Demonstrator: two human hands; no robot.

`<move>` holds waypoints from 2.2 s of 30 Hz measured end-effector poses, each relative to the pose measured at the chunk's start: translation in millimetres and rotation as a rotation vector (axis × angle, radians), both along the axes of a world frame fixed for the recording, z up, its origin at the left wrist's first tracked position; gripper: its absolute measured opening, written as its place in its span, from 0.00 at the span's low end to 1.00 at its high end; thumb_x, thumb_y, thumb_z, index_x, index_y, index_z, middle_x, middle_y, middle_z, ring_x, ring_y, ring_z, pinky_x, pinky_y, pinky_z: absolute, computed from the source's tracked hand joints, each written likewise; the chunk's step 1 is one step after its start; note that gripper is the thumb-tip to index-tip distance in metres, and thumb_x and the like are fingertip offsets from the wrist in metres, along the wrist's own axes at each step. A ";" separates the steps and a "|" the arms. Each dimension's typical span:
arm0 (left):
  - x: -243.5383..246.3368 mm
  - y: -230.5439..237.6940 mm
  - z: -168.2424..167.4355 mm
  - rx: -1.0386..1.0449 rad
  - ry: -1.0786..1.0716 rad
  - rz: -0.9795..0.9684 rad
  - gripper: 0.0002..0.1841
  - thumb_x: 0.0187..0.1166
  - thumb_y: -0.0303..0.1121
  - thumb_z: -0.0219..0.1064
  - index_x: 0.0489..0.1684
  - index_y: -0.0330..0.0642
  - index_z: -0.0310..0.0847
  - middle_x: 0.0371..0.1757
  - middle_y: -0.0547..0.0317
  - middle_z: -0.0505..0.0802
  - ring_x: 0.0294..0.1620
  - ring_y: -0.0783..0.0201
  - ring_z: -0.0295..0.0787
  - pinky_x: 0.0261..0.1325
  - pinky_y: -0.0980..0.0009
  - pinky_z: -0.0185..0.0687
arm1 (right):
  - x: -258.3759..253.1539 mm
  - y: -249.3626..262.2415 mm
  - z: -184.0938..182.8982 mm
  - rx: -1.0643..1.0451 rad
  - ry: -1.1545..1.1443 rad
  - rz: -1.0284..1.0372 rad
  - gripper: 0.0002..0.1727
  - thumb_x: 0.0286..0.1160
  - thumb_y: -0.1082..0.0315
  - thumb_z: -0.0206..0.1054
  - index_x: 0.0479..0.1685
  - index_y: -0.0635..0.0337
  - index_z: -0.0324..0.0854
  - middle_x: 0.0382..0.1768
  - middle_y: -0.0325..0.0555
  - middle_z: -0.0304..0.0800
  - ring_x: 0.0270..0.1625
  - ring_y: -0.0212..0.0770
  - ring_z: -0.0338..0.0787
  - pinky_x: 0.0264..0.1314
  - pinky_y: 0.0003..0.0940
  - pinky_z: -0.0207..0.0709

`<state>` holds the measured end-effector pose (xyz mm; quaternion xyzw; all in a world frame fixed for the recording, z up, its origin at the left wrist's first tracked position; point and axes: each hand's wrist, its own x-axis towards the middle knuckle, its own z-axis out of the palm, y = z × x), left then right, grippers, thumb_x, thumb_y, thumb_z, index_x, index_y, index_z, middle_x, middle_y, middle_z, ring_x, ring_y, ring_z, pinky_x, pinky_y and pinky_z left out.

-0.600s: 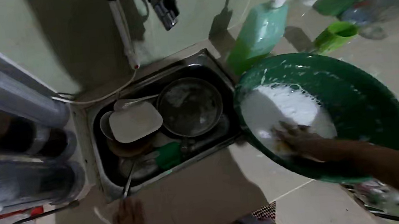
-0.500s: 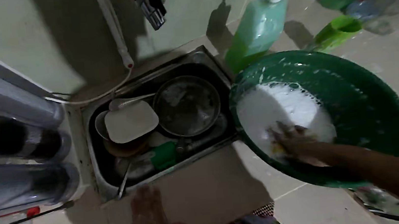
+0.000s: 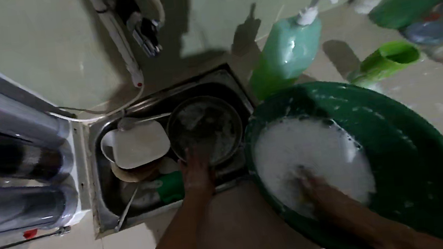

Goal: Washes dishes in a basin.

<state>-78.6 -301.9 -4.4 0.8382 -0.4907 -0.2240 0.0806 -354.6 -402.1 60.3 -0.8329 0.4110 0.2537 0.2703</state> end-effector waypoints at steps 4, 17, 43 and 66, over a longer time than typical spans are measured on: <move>39.0 18.5 6.1 -0.056 0.046 0.217 0.27 0.84 0.45 0.64 0.84 0.54 0.73 0.95 0.46 0.55 0.96 0.37 0.33 0.91 0.34 0.31 | 15.6 -21.1 -0.4 0.019 0.002 -0.029 0.30 0.78 0.73 0.67 0.81 0.69 0.70 0.66 0.77 0.82 0.70 0.76 0.81 0.72 0.69 0.72; 169.6 24.2 83.2 -0.500 0.413 1.231 0.22 0.82 0.27 0.65 0.73 0.28 0.72 0.65 0.26 0.83 0.62 0.37 0.82 0.62 0.41 0.78 | 49.0 -43.2 -50.5 -0.405 -0.341 -0.166 0.32 0.79 0.78 0.57 0.87 0.69 0.64 0.86 0.76 0.60 0.89 0.78 0.55 0.88 0.73 0.47; 122.3 -16.6 14.3 -0.983 1.116 1.458 0.28 0.77 0.21 0.55 0.80 0.37 0.60 0.69 0.35 0.77 0.60 0.43 0.79 0.54 0.43 0.82 | 41.1 -18.9 -17.6 -0.081 -0.346 -0.027 0.31 0.81 0.72 0.62 0.86 0.66 0.67 0.87 0.74 0.60 0.89 0.77 0.56 0.88 0.74 0.45; -149.8 -85.9 73.1 -0.031 0.972 0.912 0.22 0.83 0.29 0.67 0.70 0.23 0.73 0.63 0.30 0.85 0.61 0.41 0.85 0.64 0.46 0.81 | 25.4 -71.1 -24.4 -0.153 -0.402 -0.202 0.35 0.89 0.57 0.56 0.92 0.62 0.57 0.92 0.66 0.52 0.93 0.72 0.47 0.88 0.77 0.36</move>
